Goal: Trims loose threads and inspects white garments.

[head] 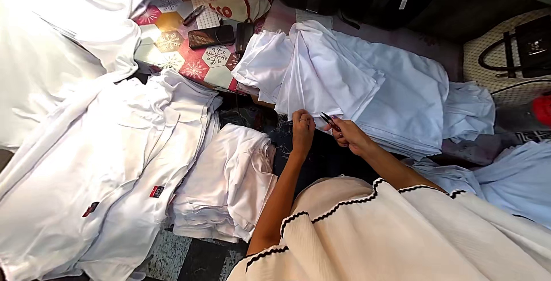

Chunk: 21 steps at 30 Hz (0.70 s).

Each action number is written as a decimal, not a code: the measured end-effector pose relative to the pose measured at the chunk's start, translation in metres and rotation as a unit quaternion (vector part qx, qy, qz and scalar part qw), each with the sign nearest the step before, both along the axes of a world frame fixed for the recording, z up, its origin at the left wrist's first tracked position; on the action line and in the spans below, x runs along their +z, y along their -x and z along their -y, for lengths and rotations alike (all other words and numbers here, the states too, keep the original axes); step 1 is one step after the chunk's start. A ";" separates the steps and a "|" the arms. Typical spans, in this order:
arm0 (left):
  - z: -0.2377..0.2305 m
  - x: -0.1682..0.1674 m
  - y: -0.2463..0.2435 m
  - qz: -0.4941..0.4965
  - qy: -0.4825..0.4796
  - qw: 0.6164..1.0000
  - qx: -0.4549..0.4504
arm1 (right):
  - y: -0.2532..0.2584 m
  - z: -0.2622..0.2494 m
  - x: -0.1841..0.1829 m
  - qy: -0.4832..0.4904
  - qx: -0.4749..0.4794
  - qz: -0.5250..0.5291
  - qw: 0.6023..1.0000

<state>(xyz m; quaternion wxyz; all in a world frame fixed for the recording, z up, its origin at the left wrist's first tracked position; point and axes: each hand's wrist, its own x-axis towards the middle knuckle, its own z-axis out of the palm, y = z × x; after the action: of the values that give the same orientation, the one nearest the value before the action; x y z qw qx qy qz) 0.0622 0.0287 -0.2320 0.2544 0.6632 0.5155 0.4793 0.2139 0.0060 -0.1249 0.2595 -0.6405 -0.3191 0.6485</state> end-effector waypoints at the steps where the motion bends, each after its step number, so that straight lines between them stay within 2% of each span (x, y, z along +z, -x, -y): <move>1: 0.004 0.002 0.000 0.019 0.015 1.000 0.006 | 0.002 0.001 -0.001 0.010 0.001 -0.002 1.000; 5: 0.006 0.010 0.003 0.056 0.045 0.997 0.010 | 0.014 0.000 -0.007 0.021 -0.016 -0.002 1.000; 14: -0.005 0.005 -0.003 -0.015 0.003 1.000 -0.003 | 0.017 -0.001 -0.007 0.019 -0.038 0.012 0.999; 21: -0.002 0.007 0.004 0.040 0.022 0.999 -0.008 | 0.021 -0.004 -0.010 0.031 -0.037 -0.006 0.999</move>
<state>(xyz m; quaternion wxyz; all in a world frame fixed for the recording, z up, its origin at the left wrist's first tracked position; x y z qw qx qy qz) 0.0578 0.0310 -0.2252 0.2929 0.6417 0.5104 0.4919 0.1932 0.0097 -0.1350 0.2648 -0.6555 -0.2733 0.6523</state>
